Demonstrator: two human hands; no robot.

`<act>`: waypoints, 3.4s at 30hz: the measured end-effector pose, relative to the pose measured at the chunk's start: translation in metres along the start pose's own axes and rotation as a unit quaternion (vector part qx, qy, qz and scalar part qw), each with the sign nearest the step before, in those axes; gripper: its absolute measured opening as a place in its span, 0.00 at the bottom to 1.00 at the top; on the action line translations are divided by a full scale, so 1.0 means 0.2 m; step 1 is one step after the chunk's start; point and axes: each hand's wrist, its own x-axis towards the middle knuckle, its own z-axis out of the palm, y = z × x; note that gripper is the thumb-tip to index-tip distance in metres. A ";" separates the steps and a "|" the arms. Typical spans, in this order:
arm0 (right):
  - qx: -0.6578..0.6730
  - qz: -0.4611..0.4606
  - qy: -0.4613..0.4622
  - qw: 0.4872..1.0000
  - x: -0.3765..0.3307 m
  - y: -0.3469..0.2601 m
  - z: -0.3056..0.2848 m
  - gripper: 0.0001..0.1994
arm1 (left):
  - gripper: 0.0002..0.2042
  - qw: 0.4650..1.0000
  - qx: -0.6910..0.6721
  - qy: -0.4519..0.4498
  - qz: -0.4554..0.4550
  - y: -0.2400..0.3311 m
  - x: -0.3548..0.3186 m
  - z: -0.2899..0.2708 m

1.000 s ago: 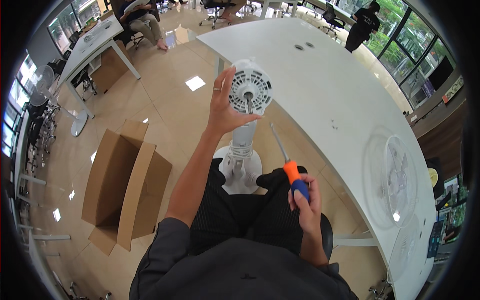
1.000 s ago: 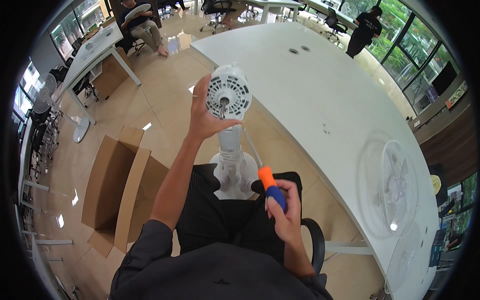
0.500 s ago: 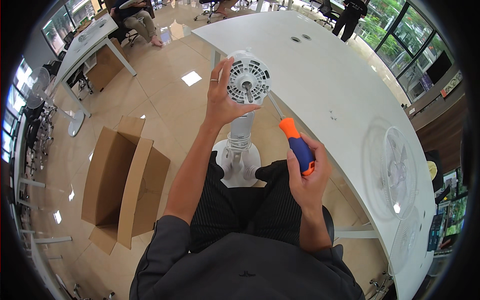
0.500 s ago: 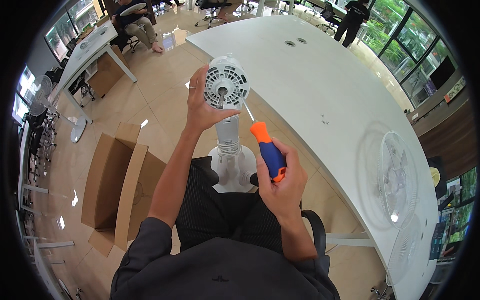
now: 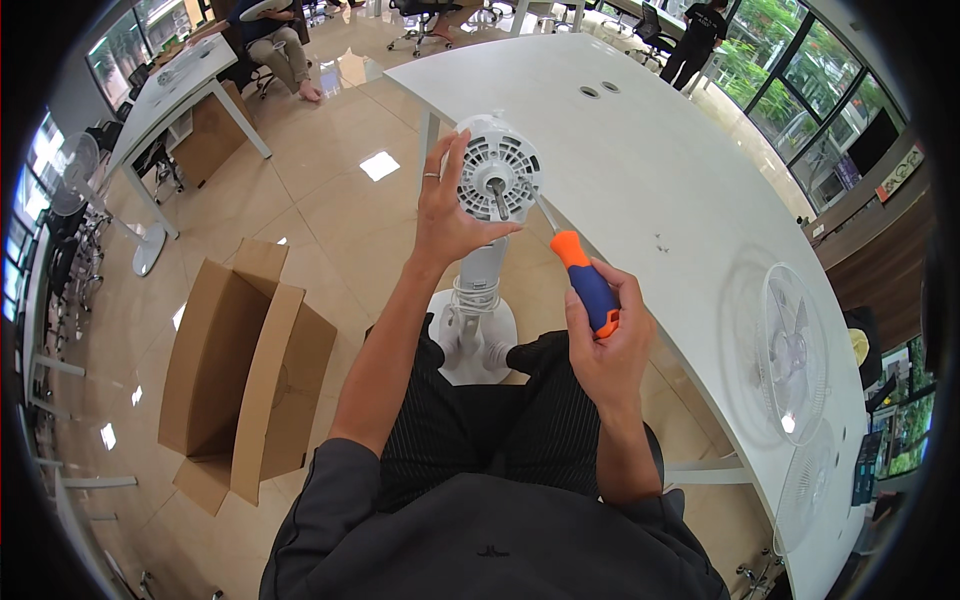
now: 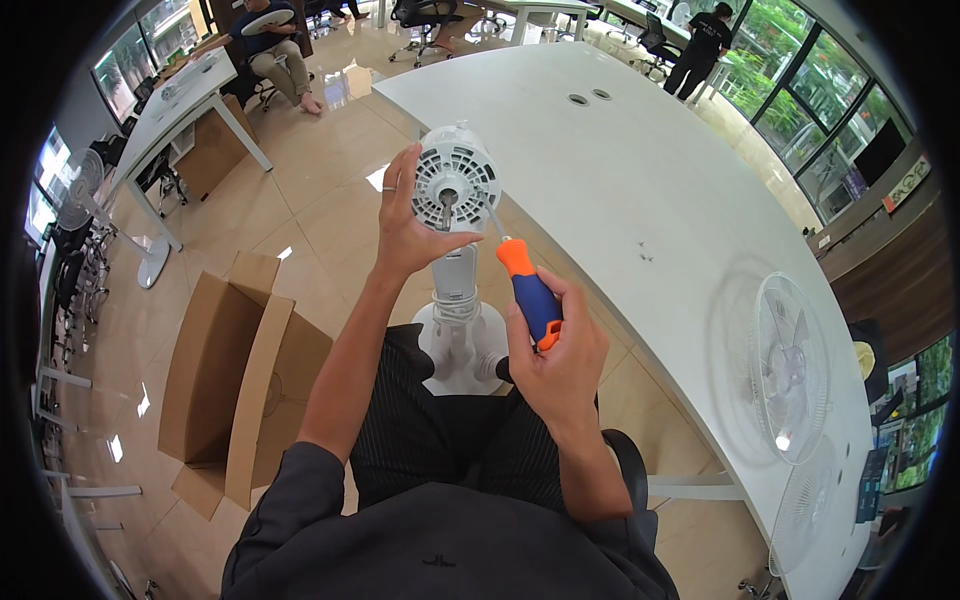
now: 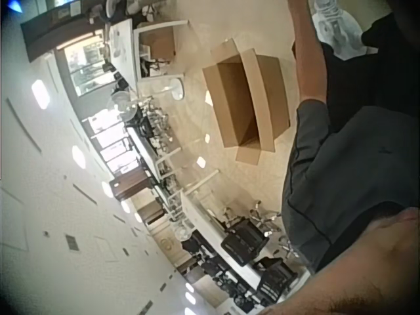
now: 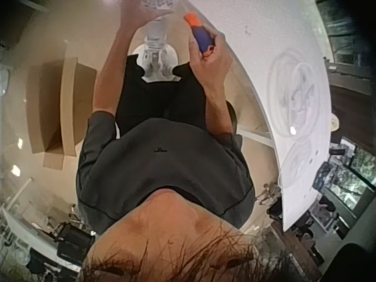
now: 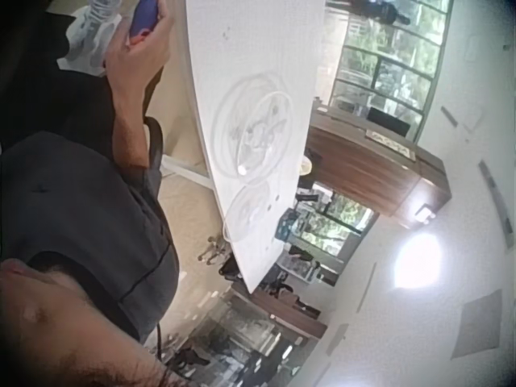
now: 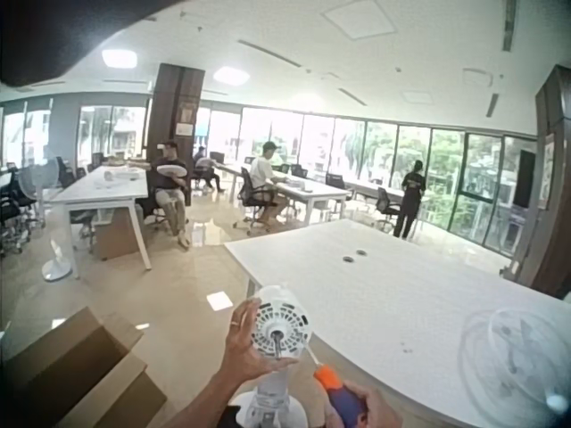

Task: The person attaches a plastic cover to the fan motor, secures screws into the motor housing using a screwdriver, and mounts the rear fan grille onto the fan unit.

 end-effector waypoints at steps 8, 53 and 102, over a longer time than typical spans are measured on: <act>-0.017 0.006 -0.007 1.000 0.01 -0.01 0.02 0.17 | 0.60 1.000 0.000 0.002 -0.003 0.00 0.00 0.00; -0.096 -0.120 0.080 0.985 0.16 -0.08 0.05 0.14 | 0.60 1.000 0.016 0.012 0.008 0.03 0.00 0.00; -0.069 -0.175 -0.054 0.981 0.22 -0.22 0.00 0.14 | 0.58 0.999 0.033 0.012 -0.016 0.06 0.01 -0.04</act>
